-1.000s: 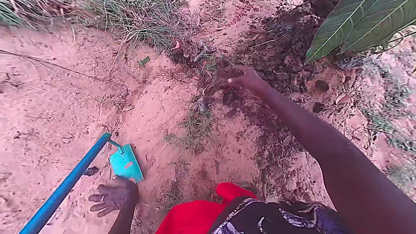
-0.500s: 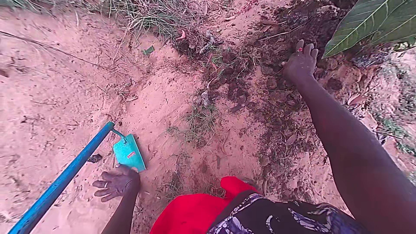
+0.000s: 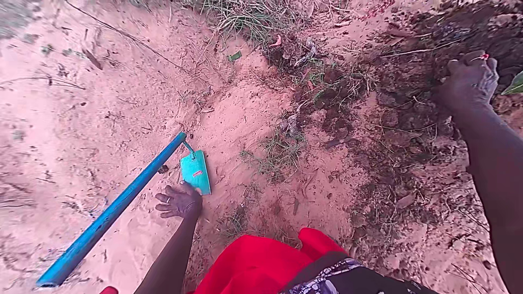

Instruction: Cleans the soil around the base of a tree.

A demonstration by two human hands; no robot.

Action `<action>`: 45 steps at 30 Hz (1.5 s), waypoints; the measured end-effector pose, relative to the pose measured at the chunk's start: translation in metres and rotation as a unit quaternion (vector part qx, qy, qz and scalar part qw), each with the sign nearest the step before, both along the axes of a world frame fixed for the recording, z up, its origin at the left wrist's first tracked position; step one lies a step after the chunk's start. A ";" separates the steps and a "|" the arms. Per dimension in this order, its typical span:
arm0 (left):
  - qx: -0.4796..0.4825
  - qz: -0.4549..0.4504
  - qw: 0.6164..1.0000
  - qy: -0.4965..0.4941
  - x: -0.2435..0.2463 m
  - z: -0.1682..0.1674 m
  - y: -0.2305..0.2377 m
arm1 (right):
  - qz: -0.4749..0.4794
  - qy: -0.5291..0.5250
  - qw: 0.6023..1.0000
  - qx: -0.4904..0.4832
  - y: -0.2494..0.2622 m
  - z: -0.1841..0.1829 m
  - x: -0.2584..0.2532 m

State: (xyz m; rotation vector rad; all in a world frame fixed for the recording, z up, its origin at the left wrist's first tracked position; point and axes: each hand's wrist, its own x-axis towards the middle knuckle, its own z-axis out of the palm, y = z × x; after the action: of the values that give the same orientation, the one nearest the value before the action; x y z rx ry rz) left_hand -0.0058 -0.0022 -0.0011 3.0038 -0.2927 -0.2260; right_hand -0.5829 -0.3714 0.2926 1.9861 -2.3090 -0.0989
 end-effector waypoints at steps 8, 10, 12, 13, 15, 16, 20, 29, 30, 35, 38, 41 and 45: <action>0.008 -0.006 1.000 0.022 -0.003 0.005 -0.005 | -0.016 0.045 0.999 -0.006 -0.012 -0.020 0.001; 0.000 -0.007 0.999 0.041 -0.002 0.008 -0.002 | -0.058 0.085 0.994 0.028 0.008 -0.016 0.028; -0.037 -0.019 0.998 0.055 0.000 0.011 0.006 | -0.183 0.102 0.969 0.132 0.015 0.003 0.070; -0.065 -0.038 0.996 0.055 -0.003 0.013 0.013 | -0.143 0.074 0.984 0.077 0.018 -0.005 0.058; -0.127 -0.125 0.983 0.042 -0.019 0.020 0.029 | 0.016 0.006 0.998 -0.067 0.014 -0.034 0.014; -0.157 -0.201 0.967 0.025 -0.033 0.024 0.034 | 0.048 -0.003 0.997 -0.066 0.016 -0.037 0.017; -0.275 -0.468 0.840 -0.010 -0.090 0.027 -0.004 | 0.182 -0.016 0.982 -0.036 0.033 -0.058 0.063; -0.059 -0.424 0.902 0.056 -0.103 0.020 -0.152 | 0.236 -0.125 0.963 0.042 -0.040 -0.102 0.196; -0.069 -0.425 0.901 0.043 -0.103 0.018 -0.152 | 0.220 -0.134 0.965 0.051 -0.057 -0.108 0.215; -0.105 -0.426 0.899 -0.007 -0.105 0.016 -0.150 | 0.192 -0.120 0.969 0.101 -0.141 -0.141 0.296; -0.111 -0.421 0.900 -0.028 -0.105 0.013 -0.148 | 0.183 -0.095 0.972 0.116 -0.181 -0.168 0.329; -0.113 -0.420 0.899 -0.047 -0.106 0.011 -0.148 | 0.172 -0.040 0.975 0.135 -0.206 -0.186 0.352; -0.111 -0.417 0.900 -0.063 -0.107 0.011 -0.148 | 0.151 -0.037 0.972 0.178 -0.225 -0.187 0.360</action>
State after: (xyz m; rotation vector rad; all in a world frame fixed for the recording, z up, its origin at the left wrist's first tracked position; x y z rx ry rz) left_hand -0.1125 -0.1506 0.0095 2.4762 -1.4932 -0.0523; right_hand -0.2232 -0.5966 0.1059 2.5278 -2.1166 -0.4518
